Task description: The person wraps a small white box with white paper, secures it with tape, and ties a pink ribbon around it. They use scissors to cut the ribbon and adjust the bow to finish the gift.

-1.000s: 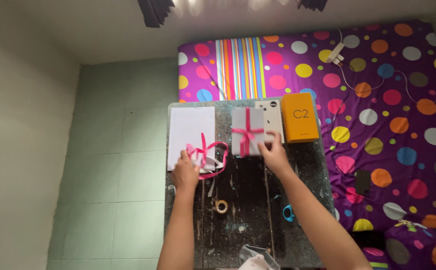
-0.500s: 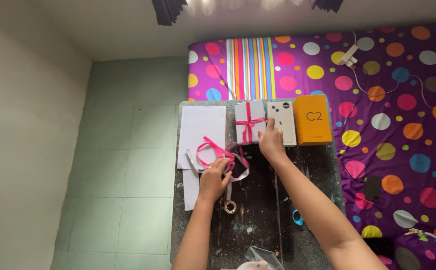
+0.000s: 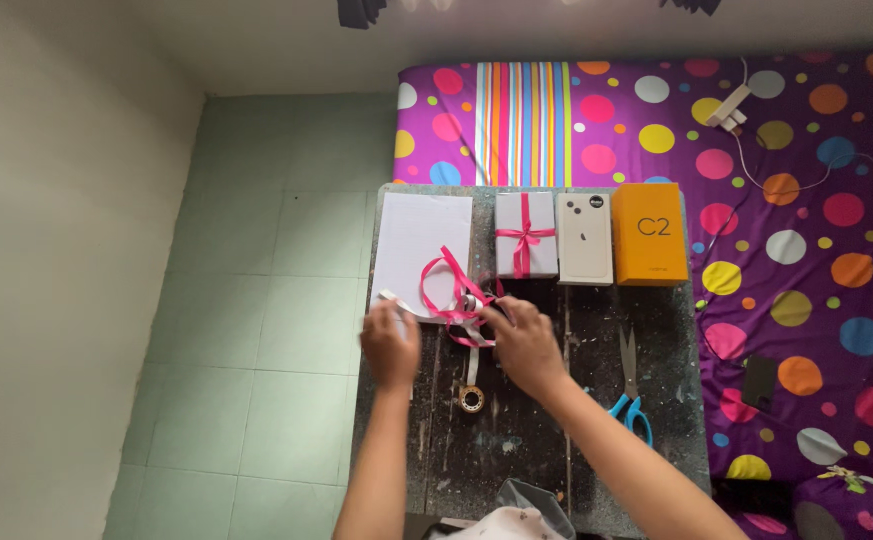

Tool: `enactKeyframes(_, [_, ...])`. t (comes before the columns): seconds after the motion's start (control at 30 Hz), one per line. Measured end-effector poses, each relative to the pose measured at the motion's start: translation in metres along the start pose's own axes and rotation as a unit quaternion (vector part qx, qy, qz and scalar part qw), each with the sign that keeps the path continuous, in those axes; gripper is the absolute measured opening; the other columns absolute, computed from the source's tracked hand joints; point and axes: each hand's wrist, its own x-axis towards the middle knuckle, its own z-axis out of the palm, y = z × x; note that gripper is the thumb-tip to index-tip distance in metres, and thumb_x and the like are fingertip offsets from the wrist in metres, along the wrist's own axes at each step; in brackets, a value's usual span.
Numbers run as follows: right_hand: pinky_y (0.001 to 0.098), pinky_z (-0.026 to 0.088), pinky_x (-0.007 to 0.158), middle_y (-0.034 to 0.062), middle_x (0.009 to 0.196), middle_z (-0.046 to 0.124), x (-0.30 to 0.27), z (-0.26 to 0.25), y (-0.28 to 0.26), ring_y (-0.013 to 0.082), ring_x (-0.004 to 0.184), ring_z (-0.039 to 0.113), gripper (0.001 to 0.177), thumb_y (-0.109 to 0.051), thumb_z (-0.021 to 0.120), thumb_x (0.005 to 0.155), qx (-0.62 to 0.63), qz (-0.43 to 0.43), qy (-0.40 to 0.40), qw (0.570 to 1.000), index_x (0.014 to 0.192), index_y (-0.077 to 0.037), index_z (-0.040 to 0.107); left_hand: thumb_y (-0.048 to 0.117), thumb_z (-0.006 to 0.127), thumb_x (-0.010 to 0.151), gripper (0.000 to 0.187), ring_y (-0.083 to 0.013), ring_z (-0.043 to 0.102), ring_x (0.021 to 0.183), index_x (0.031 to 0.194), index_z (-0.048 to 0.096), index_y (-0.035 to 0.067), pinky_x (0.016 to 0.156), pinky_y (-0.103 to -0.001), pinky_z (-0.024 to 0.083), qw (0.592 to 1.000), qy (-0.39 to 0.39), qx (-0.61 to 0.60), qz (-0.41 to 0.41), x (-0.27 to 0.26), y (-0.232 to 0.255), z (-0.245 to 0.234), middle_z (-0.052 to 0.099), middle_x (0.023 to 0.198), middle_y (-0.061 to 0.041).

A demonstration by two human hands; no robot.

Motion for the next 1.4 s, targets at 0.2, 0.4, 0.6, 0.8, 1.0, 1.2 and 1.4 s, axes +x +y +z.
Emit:
enactKeyframes(0.2, [0.0549, 0.044, 0.099, 0.0163, 0.151, 0.046, 0.014, 0.023, -0.022, 0.0418, 0.133, 0.042, 0.074, -0.027, 0.075, 0.070, -0.078, -0.128, 0.021, 0.988, 0.142, -0.024, 0.058, 0.035, 0.075, 0.088, 0.053, -0.0349, 0.055, 0.116, 0.129, 0.059, 0.006, 0.094, -0.049, 0.047, 0.985, -0.053, 0.097, -0.130, 0.032, -0.035, 0.003, 0.058, 0.127, -0.014])
enactKeyframes(0.4, [0.0391, 0.056, 0.088, 0.0146, 0.123, 0.062, 0.017, 0.053, -0.001, 0.0285, 0.110, 0.061, 0.037, -0.013, 0.070, 0.088, -0.056, -0.011, -0.058, 0.997, 0.125, -0.008, 0.063, 0.032, 0.085, 0.079, 0.055, -0.0313, 0.058, 0.114, 0.124, 0.062, 0.011, 0.097, -0.047, 0.048, 0.979, -0.082, 0.080, -0.167, 0.040, -0.040, 0.023, 0.067, 0.115, -0.008])
enactKeyframes(0.6, [0.0420, 0.057, 0.080, 0.0108, 0.101, 0.067, 0.011, 0.043, 0.018, 0.0314, 0.094, 0.068, 0.020, -0.009, 0.066, 0.090, 0.054, 0.085, 0.004, 0.995, 0.110, -0.009, 0.067, 0.021, 0.085, 0.077, 0.035, -0.0316, 0.064, 0.096, 0.103, 0.065, 0.008, 0.091, -0.045, 0.049, 0.989, -0.025, -0.015, -0.147, 0.036, -0.059, 0.045, 0.072, 0.089, -0.006])
enactKeyframes(0.8, [0.0450, 0.056, 0.076, 0.0121, 0.106, 0.064, 0.020, 0.008, 0.016, 0.0338, 0.091, 0.069, 0.029, -0.020, 0.069, 0.090, 0.126, 0.168, 0.026, 0.977, 0.116, -0.009, 0.061, 0.011, 0.075, 0.085, 0.020, -0.0285, 0.066, 0.087, 0.102, 0.066, 0.006, 0.081, -0.044, 0.053, 0.981, 0.008, -0.091, -0.173, 0.039, -0.058, 0.041, 0.070, 0.078, -0.007])
enactKeyframes(1.0, [0.0446, 0.055, 0.078, 0.0123, 0.110, 0.061, 0.024, -0.009, 0.004, 0.0329, 0.100, 0.063, 0.040, -0.026, 0.073, 0.085, 0.048, 0.132, 0.051, 0.989, 0.120, -0.010, 0.060, 0.013, 0.069, 0.096, 0.009, -0.0234, 0.069, 0.080, 0.094, 0.066, 0.005, 0.074, -0.037, 0.056, 0.980, 0.019, -0.149, -0.127, 0.037, -0.042, 0.021, 0.071, 0.085, -0.008])
enactKeyframes(1.2, [0.0440, 0.052, 0.083, 0.0095, 0.104, 0.069, 0.035, 0.004, -0.007, 0.0281, 0.103, 0.062, 0.037, -0.037, 0.070, 0.088, 0.019, 0.135, 0.070, 0.988, 0.113, -0.010, 0.066, 0.023, 0.064, 0.105, 0.018, -0.0217, 0.064, 0.088, 0.095, 0.062, 0.008, 0.081, -0.034, 0.055, 0.990, 0.081, -0.109, -0.032, 0.023, -0.029, 0.039, 0.067, 0.081, -0.003])
enactKeyframes(1.4, [0.0335, 0.060, 0.075, 0.0156, 0.097, 0.078, 0.087, 0.055, -0.024, 0.0226, 0.088, 0.077, 0.049, -0.047, 0.068, 0.095, 0.363, 0.281, -0.055, 0.887, 0.113, -0.001, 0.069, 0.029, 0.073, 0.096, 0.022, -0.0227, 0.060, 0.080, 0.091, 0.064, 0.009, 0.074, -0.037, 0.049, 0.996, 0.069, -0.030, 0.050, 0.014, 0.004, 0.035, 0.067, 0.082, -0.004])
